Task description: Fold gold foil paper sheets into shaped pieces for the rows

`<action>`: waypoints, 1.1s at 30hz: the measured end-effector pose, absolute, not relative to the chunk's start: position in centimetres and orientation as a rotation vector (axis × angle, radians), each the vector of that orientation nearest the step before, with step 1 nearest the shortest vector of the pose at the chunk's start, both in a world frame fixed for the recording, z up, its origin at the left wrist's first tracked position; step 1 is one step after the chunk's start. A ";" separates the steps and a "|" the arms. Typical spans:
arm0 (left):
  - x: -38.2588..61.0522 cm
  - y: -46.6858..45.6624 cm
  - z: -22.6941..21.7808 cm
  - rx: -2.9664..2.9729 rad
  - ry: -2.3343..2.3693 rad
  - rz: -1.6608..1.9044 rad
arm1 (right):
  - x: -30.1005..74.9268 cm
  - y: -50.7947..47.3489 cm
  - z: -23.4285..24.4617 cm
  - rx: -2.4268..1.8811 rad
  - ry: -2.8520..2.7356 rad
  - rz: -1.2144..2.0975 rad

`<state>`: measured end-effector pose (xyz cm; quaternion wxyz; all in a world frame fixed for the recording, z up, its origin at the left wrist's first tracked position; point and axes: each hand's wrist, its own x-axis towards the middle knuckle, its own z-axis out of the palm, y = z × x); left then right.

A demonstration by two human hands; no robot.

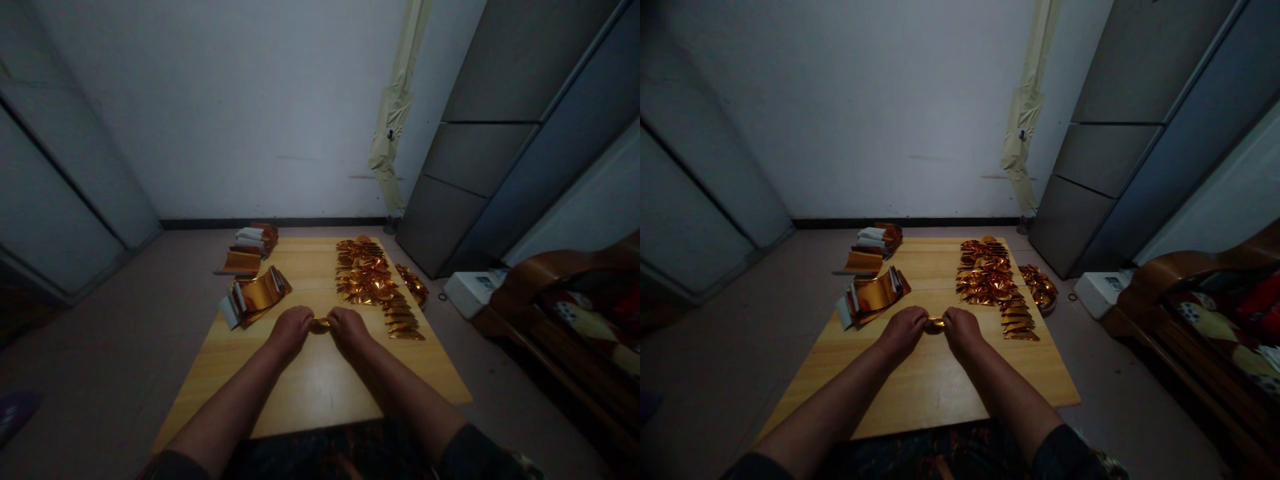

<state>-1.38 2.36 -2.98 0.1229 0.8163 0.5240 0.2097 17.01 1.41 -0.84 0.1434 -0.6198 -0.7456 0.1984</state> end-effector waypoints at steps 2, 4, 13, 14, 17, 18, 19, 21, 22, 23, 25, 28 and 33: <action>-1.2 2.6 -3.3 2.435 1.557 0.540 | 17.0 1.3 -1.0 -1.824 -2.224 0.448; -1.1 2.7 -3.4 2.496 1.589 0.482 | 17.0 1.2 -1.1 -1.845 -2.301 0.353; -0.9 2.2 -3.5 2.642 1.684 0.499 | 17.0 1.3 -0.7 -1.920 -2.362 0.227; -0.8 2.1 -3.6 2.656 1.682 0.522 | 17.0 1.3 -0.6 -1.921 -2.346 0.219; -0.5 2.0 -3.8 2.739 1.595 0.562 | 16.9 1.1 -0.6 -1.885 -2.306 0.154; -0.4 2.0 -3.9 2.776 1.545 0.559 | 16.8 1.1 -0.7 -1.860 -2.309 0.139; -0.3 2.1 -3.9 2.807 1.496 0.552 | 16.6 1.1 -0.7 -1.837 -2.321 0.140; -0.2 2.2 -4.1 2.850 1.421 0.533 | 16.1 1.2 -0.9 -1.815 -2.349 0.181; -0.2 2.2 -4.1 2.861 1.394 0.524 | 15.9 1.3 -0.9 -1.819 -2.356 0.208; -0.2 2.2 -4.2 2.868 1.371 0.515 | 15.7 1.4 -1.0 -1.836 -2.351 0.228; -0.4 1.9 -4.2 2.866 1.348 0.497 | 15.4 1.8 -1.0 -1.891 -2.323 0.251; -0.9 1.0 -4.0 2.818 1.371 0.490 | 15.4 2.4 -0.5 -1.945 -2.306 0.324; -1.3 -0.7 -3.7 2.752 1.405 0.485 | 15.4 3.6 1.0 -2.038 -2.289 0.555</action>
